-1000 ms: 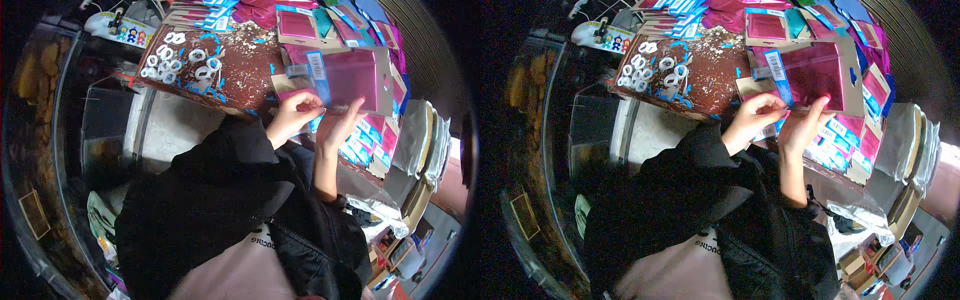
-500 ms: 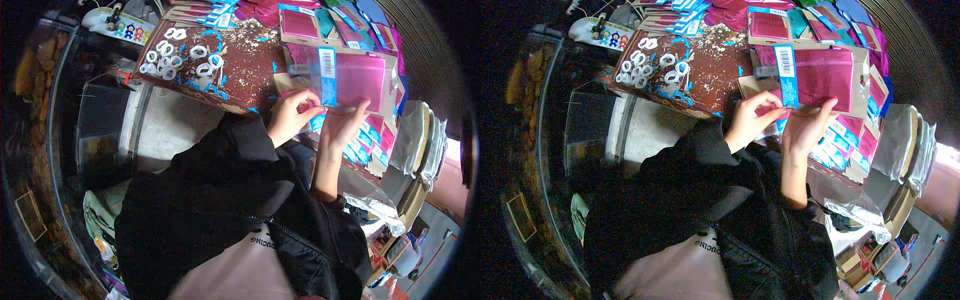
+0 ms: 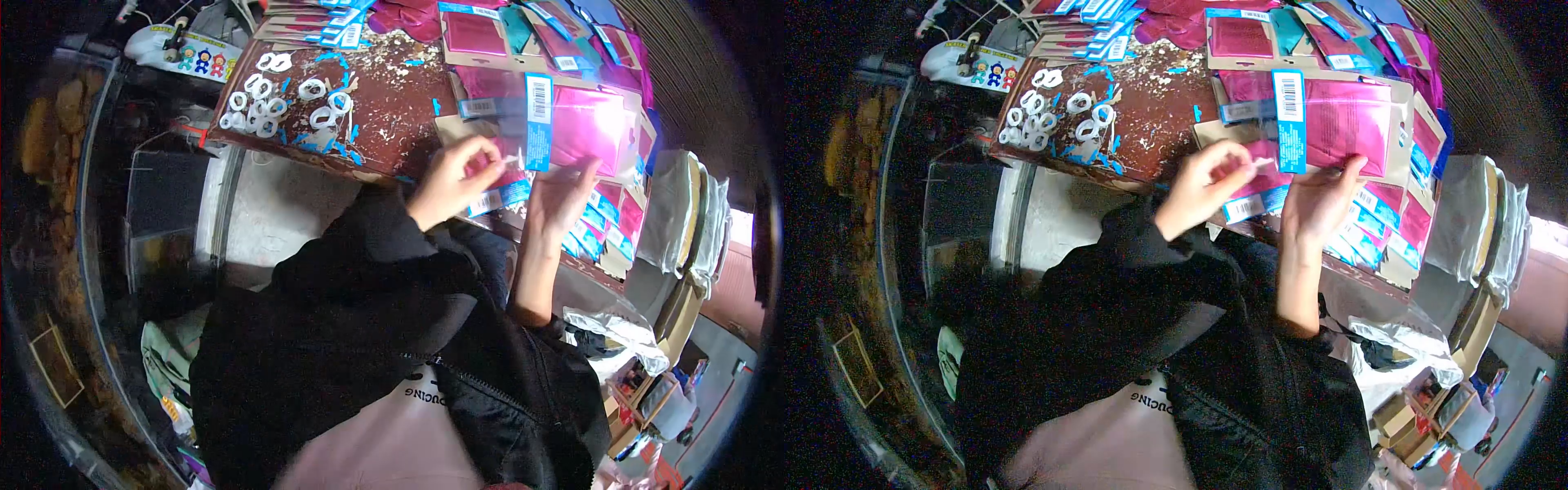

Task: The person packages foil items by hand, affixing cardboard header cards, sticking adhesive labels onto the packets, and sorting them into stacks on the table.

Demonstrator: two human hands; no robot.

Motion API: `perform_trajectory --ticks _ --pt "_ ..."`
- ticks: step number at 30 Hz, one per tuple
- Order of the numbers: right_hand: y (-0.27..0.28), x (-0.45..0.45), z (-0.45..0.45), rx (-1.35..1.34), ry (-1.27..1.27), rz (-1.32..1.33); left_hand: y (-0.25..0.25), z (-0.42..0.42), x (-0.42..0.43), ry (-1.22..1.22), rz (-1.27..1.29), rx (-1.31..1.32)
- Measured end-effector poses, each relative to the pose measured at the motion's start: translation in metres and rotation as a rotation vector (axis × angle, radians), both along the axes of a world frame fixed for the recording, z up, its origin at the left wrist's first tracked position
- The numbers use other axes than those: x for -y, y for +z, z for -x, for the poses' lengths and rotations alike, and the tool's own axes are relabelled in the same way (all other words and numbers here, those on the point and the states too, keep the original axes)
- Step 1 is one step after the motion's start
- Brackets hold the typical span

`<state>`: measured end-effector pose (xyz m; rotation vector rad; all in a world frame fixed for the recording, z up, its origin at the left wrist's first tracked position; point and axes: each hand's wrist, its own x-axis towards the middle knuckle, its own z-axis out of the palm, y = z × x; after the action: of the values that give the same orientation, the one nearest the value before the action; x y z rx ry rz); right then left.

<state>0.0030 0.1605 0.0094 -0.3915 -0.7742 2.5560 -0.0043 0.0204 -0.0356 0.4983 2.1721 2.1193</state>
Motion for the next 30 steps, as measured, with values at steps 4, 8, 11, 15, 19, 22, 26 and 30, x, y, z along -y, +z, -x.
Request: perform_trajectory --ticks 4,8,11,15,19,22,26,30 --pt "-0.007 -0.017 -0.002 0.004 -0.081 -0.014 -0.002 0.017 0.055 0.176 0.203 0.078" --pt "-0.018 -0.02 -0.008 -0.051 -0.016 0.034 -0.005 0.029 0.083 0.371 0.509 -0.284" --pt "-0.019 -0.016 -0.009 -0.042 0.014 0.056 0.021 0.018 0.07 0.262 0.461 -0.067" --pt "-0.018 0.0 -0.012 0.05 0.019 0.059 0.047 -0.001 0.029 0.017 -0.021 0.297" --pt "-0.016 0.016 -0.016 0.061 -0.029 0.037 0.026 -0.007 0.003 0.046 -0.245 0.269" --pt "-0.015 0.02 -0.018 0.054 -0.002 0.016 0.021 -0.003 0.003 -0.013 -0.253 0.327" --pt "-0.016 0.022 -0.019 0.057 0.016 -0.017 0.02 -0.001 0.005 -0.076 -0.292 0.426" --pt "-0.022 0.018 -0.017 0.083 -0.019 -0.063 0.022 -0.002 0.003 -0.096 -0.391 0.541"
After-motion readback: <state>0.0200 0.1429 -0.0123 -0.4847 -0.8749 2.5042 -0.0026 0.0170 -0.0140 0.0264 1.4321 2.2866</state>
